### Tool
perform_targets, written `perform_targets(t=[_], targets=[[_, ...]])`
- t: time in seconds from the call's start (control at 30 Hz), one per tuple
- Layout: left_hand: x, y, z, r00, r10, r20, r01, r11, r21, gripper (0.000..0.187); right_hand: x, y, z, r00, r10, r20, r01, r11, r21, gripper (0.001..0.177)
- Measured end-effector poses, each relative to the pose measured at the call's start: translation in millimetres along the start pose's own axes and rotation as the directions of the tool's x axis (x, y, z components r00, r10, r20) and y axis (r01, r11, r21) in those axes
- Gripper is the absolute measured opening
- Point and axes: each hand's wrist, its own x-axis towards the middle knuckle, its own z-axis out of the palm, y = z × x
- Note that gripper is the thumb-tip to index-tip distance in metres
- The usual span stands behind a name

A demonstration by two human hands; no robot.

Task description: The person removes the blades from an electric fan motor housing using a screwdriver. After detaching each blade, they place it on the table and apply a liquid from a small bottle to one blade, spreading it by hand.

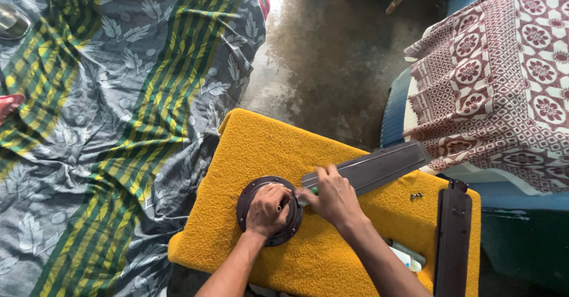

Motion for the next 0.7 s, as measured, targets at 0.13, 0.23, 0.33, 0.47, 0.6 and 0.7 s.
perform_targets(t=[0.13,0.23,0.33,0.47,0.6,0.7], targets=[[-3.4,-3.8,-2.9,1.000,-0.008,0.003,0.008,1.000,0.011,0.014,-2.5,-12.2,-3.6,0.997,-0.075,0.029,0.076,0.995,-0.067,0.020],[-1.6,-2.6,-0.3,1.000,-0.008,0.004,0.008,1.000,0.014,0.016,-5.2,-13.5,-10.0,0.939,-0.305,-0.159,0.310,0.951,0.008,0.025],[0.6,-1.5,-0.6,1.000,0.001,0.001,-0.001,1.000,0.020,0.016,-3.7,-16.5,-14.3,0.999,0.035,0.031,-0.035,0.999,-0.004,0.045],[-0.2,1.9,-4.8,1.000,0.002,-0.002,-0.002,1.000,-0.014,0.015,-5.6,-18.9,-14.5,0.982,-0.187,-0.014,0.187,0.982,-0.003,0.008],[3.8,8.9,-15.2,0.999,0.043,-0.004,-0.043,0.998,-0.054,0.027,-3.1,-18.1,-12.3,0.997,-0.074,0.022,0.073,0.996,0.058,0.071],[6.2,14.1,-25.1,0.998,0.029,0.058,-0.024,0.995,-0.095,0.035,0.9,-15.5,-11.0,0.982,0.138,0.127,-0.128,0.988,-0.082,0.029]])
